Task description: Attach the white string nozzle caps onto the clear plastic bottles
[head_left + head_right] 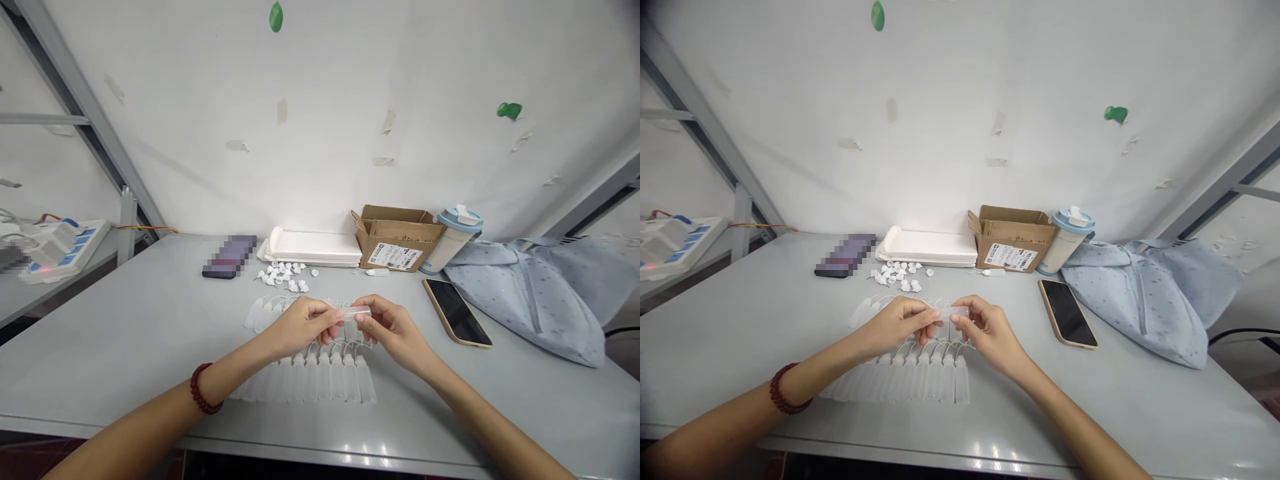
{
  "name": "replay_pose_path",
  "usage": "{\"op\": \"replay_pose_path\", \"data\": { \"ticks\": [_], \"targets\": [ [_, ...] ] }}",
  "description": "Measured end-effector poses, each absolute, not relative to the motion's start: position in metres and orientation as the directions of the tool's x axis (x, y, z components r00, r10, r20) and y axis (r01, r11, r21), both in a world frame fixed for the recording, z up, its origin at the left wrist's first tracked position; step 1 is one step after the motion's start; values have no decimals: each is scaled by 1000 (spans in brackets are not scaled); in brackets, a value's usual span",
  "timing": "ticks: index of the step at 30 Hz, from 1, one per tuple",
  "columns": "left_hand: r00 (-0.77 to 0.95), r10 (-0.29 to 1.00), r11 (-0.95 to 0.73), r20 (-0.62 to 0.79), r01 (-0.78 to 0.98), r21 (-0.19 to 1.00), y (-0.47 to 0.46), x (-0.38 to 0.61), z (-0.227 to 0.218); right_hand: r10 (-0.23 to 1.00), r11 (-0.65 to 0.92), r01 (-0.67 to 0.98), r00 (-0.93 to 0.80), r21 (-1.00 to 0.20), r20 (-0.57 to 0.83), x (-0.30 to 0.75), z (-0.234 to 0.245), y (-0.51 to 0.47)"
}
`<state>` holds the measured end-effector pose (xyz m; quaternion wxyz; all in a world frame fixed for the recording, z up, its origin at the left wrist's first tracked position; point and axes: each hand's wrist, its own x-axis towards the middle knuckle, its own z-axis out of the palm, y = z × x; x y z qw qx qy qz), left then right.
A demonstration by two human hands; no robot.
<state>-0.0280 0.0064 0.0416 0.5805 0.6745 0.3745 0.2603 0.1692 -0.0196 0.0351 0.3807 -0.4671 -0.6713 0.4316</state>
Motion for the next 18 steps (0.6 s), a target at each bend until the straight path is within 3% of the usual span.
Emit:
{"op": "replay_pose_path", "data": {
  "ticks": [8, 12, 18],
  "targets": [
    [555, 822, -405, 128, 413, 816, 0, -28, 42, 959, 164, 302, -273, -939, 80, 168, 41, -21],
    [575, 755, -603, 315, 420, 679, 0, -28, 39, 963, 148, 324, -263, -934, 62, 167, 43, -21],
    [546, 649, -756, 529, 385, 530, 0, -27, 26, 966, 109, 284, -258, -953, 34, 167, 39, -21]
  ]
}}
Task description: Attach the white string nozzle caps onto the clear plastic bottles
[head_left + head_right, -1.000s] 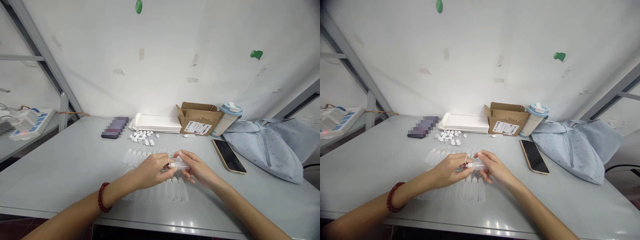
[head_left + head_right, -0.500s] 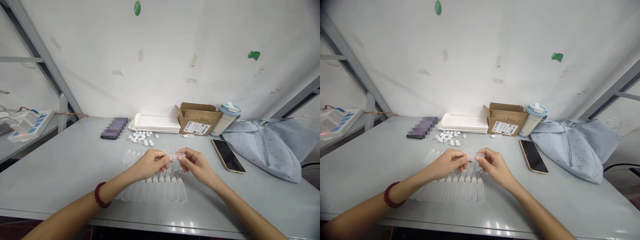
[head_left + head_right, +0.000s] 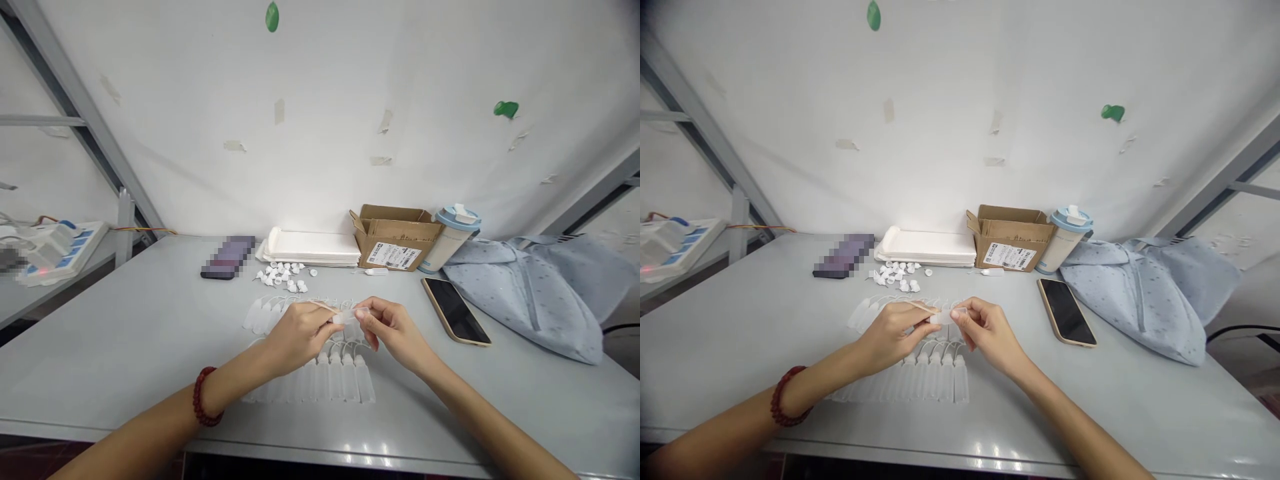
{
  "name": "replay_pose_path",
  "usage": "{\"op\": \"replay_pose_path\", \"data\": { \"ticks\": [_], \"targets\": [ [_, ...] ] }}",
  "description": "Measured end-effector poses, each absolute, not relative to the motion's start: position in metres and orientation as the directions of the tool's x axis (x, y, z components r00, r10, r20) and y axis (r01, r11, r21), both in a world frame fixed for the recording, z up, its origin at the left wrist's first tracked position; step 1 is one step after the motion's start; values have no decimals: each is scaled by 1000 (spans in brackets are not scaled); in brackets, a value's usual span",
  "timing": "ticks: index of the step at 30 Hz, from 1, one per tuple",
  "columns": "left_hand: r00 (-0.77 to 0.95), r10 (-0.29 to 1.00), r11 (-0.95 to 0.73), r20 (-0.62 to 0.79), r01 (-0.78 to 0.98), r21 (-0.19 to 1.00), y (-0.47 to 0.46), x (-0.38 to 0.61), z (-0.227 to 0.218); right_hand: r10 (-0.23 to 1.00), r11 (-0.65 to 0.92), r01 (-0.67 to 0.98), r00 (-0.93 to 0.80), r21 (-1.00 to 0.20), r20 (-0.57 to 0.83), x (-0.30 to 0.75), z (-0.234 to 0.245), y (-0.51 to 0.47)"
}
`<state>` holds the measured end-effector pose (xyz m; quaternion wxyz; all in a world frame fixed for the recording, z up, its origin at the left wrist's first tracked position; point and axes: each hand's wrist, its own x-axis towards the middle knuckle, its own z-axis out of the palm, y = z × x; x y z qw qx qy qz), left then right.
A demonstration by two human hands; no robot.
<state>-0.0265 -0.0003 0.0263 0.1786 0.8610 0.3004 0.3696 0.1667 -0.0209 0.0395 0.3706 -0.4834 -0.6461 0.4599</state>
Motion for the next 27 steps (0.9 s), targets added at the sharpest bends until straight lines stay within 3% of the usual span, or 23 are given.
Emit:
{"op": "replay_pose_path", "data": {
  "ticks": [3, 6, 9, 17, 22, 25, 27],
  "targets": [
    [509, 707, -697, 491, 384, 606, -1, -26, 29, 970, 91, 243, -242, -966, 30, 166, 39, -22],
    [532, 814, -463, 235, 348, 815, -1, -27, 39, 972, 81, 187, -230, -979, 37, 166, 41, -23],
    [606, 795, -211, 17, 251, 945, 0, -28, 47, 975, 85, 162, -218, -983, 49, 167, 44, -23],
    [667, 735, 80, -122, 93, 992, 2, -29, 46, 958, 148, 199, -271, -969, 90, 168, 46, -24],
    [645, 762, -40, -59, 138, 990, 1, -30, 48, 955, 201, 278, -270, -939, 124, 170, 43, -25],
    [589, 808, -195, 23, 231, 953, -3, -29, 48, 960, 191, 312, -256, -931, 112, 170, 42, -25],
    [551, 819, -379, 163, 305, 874, -6, -28, 44, 968, 163, 331, -233, -930, 87, 170, 41, -24]
  ]
}}
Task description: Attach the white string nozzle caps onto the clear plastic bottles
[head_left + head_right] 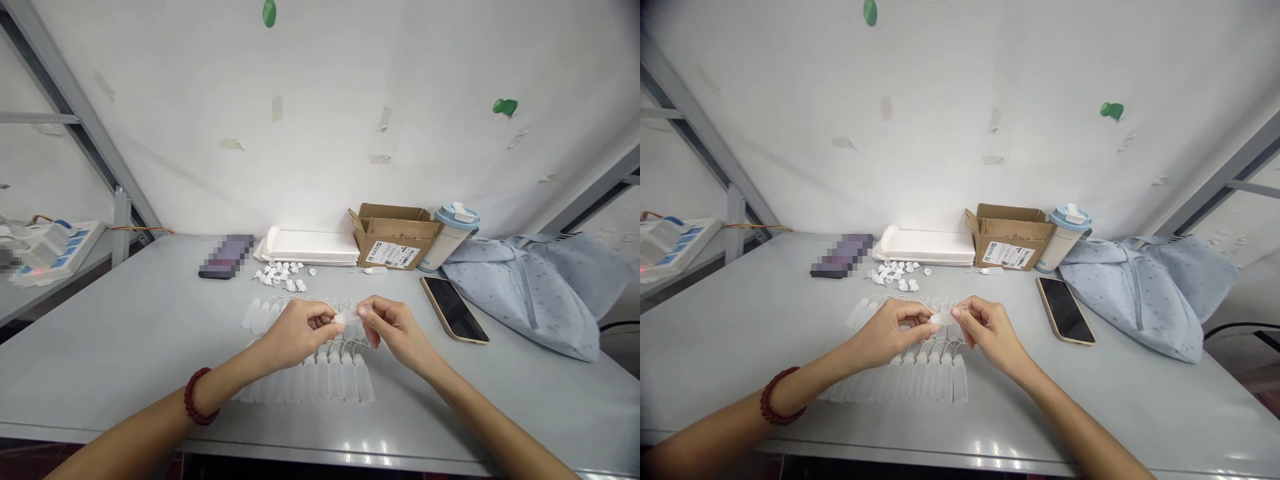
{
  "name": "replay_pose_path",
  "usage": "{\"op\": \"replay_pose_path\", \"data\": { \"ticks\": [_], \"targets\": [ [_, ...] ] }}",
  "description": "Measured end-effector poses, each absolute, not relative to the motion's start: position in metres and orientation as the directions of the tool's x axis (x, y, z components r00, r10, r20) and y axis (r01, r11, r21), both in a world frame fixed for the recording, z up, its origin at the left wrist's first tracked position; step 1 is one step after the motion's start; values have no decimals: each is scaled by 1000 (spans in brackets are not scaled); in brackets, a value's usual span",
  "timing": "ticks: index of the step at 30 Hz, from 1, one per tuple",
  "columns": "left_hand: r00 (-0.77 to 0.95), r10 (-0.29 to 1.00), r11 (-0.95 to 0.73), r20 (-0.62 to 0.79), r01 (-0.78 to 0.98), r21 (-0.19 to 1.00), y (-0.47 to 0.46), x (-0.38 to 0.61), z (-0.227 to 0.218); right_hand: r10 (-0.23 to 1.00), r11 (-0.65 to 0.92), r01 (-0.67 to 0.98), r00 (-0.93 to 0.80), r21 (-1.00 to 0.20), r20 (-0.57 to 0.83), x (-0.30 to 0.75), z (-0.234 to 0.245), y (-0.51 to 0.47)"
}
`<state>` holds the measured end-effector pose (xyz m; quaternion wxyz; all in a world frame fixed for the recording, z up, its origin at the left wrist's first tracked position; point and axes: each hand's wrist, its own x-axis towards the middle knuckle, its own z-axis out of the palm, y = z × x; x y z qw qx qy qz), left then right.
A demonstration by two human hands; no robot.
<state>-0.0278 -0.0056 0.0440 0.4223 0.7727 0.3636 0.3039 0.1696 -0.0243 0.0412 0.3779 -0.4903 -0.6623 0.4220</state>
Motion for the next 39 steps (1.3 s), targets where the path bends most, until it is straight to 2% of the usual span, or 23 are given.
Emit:
{"op": "replay_pose_path", "data": {
  "ticks": [2, 4, 6, 7, 10, 14, 16, 19, 24, 29, 32, 39],
  "targets": [
    [537, 759, -605, 369, 371, 704, -6, -27, 37, 975, 134, 344, -214, -929, 62, 169, 40, -23],
    [551, 643, -763, 532, 404, 505, -6, -26, 29, 978, 113, 345, -206, -932, 42, 168, 39, -23],
    [571, 565, -825, 596, 413, 386, -6, -26, 25, 979, 100, 339, -200, -935, 32, 168, 38, -22],
    [576, 560, -828, 596, 420, 372, -6, -26, 25, 980, 98, 335, -198, -937, 32, 167, 38, -22],
    [569, 648, -761, 507, 443, 475, -8, -26, 30, 979, 105, 314, -200, -944, 43, 167, 39, -22],
    [576, 784, -527, 231, 423, 737, -9, -27, 42, 972, 121, 272, -226, -955, 59, 166, 40, -23],
    [581, 810, -375, 84, 402, 835, -8, -27, 45, 970, 122, 263, -234, -957, 60, 165, 40, -24],
    [596, 802, -202, -38, 331, 921, -4, -27, 46, 972, 128, 253, -223, -959, 71, 165, 41, -25],
    [692, 713, -28, -111, 187, 982, 0, -27, 47, 970, 150, 215, -219, -965, 102, 166, 43, -26],
    [708, 682, 212, -185, 52, 976, 0, -31, 50, 956, 256, 316, -221, -914, 191, 167, 45, -28],
    [703, 687, 212, -182, 46, 976, 0, -33, 49, 951, 282, 318, -218, -905, 220, 167, 44, -29],
    [652, 743, 93, -155, 129, 987, -1, -30, 50, 955, 275, 333, -200, -902, 218, 165, 40, -30]
  ]
}}
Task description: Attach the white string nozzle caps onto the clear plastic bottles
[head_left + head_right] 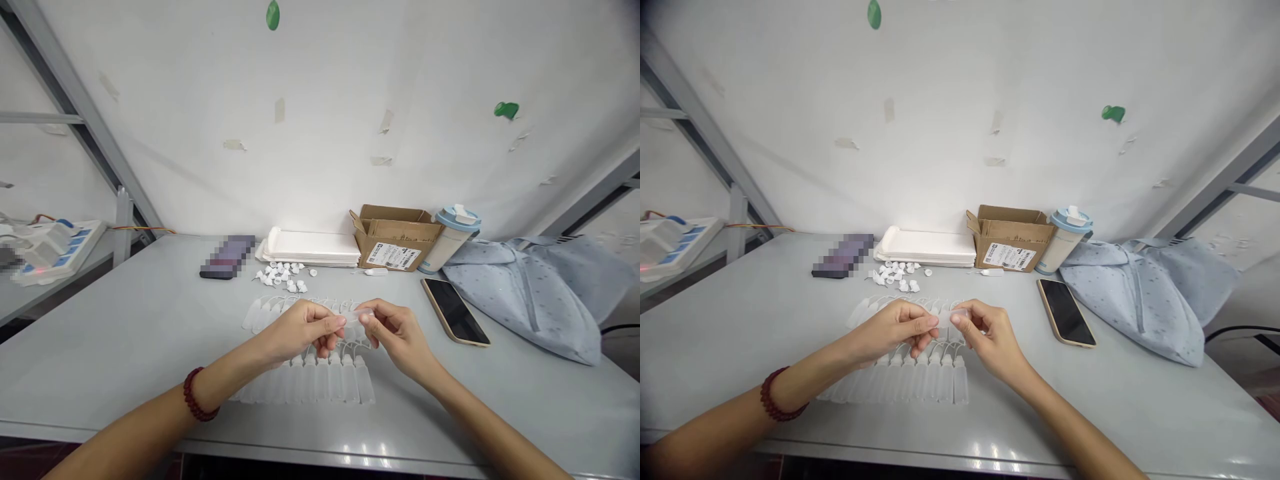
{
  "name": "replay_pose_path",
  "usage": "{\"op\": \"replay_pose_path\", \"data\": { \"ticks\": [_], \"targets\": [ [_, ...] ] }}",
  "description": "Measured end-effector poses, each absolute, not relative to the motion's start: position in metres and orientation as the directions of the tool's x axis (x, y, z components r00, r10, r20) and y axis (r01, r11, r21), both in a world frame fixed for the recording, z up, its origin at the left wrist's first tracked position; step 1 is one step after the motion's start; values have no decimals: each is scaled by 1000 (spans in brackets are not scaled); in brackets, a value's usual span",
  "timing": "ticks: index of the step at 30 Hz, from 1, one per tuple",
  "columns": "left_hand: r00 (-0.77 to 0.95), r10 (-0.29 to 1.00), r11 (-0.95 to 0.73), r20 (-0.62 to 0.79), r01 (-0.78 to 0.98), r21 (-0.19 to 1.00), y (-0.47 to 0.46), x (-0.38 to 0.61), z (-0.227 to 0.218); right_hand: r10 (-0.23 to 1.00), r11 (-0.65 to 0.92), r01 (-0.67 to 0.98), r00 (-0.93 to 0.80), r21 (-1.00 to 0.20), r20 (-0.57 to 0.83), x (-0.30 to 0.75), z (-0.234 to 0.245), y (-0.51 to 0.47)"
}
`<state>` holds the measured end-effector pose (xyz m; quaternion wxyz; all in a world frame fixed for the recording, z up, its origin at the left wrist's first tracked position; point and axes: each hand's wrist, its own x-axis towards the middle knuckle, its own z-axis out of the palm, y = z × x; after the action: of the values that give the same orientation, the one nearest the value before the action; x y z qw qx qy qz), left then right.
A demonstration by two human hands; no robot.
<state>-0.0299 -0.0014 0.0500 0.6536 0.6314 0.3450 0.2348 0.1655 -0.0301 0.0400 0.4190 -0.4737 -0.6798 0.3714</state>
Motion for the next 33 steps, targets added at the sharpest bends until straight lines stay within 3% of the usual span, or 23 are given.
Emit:
{"op": "replay_pose_path", "data": {
  "ticks": [3, 5, 7, 9, 11, 12, 14, 16, 19, 21, 24, 27, 30, 33],
  "targets": [
    [593, 804, -139, -40, 253, 957, -6, -28, 49, 962, 250, 329, -189, -910, 196, 165, 40, -29],
    [568, 810, -397, 144, 352, 848, -8, -27, 44, 967, 229, 319, -181, -920, 178, 165, 40, -29],
    [572, 714, -677, 403, 420, 604, -8, -26, 37, 971, 213, 312, -174, -926, 164, 164, 41, -29],
    [596, 517, -849, 615, 450, 278, -7, -26, 30, 974, 198, 305, -165, -931, 153, 164, 42, -30],
    [622, 355, -888, 698, 458, 44, -6, -26, 25, 979, 176, 296, -156, -939, 135, 163, 44, -30],
    [629, 324, -889, 706, 459, -1, -6, -27, 25, 980, 166, 291, -152, -942, 126, 163, 44, -30],
    [612, 374, -883, 696, 466, 64, -7, -27, 26, 982, 154, 278, -149, -948, 116, 163, 44, -30],
    [575, 549, -829, 606, 464, 311, -9, -26, 31, 981, 158, 263, -152, -952, 121, 163, 43, -30],
    [561, 785, -523, 262, 374, 766, -12, -26, 42, 975, 180, 237, -175, -955, 140, 164, 42, -30],
    [602, 796, -270, 62, 262, 927, -12, -26, 48, 968, 202, 222, -192, -954, 161, 165, 41, -30],
    [675, 731, -25, -93, 164, 986, -10, -26, 52, 958, 245, 215, -205, -945, 201, 165, 41, -30],
    [702, 699, 51, -138, 144, 988, -9, -27, 51, 951, 266, 225, -218, -937, 218, 166, 41, -28],
    [663, 746, -123, -60, 227, 966, -10, -28, 52, 951, 264, 244, -230, -933, 209, 166, 40, -28],
    [636, 760, -434, 133, 346, 832, -12, -29, 50, 952, 255, 242, -233, -936, 199, 166, 40, -28]
  ]
}}
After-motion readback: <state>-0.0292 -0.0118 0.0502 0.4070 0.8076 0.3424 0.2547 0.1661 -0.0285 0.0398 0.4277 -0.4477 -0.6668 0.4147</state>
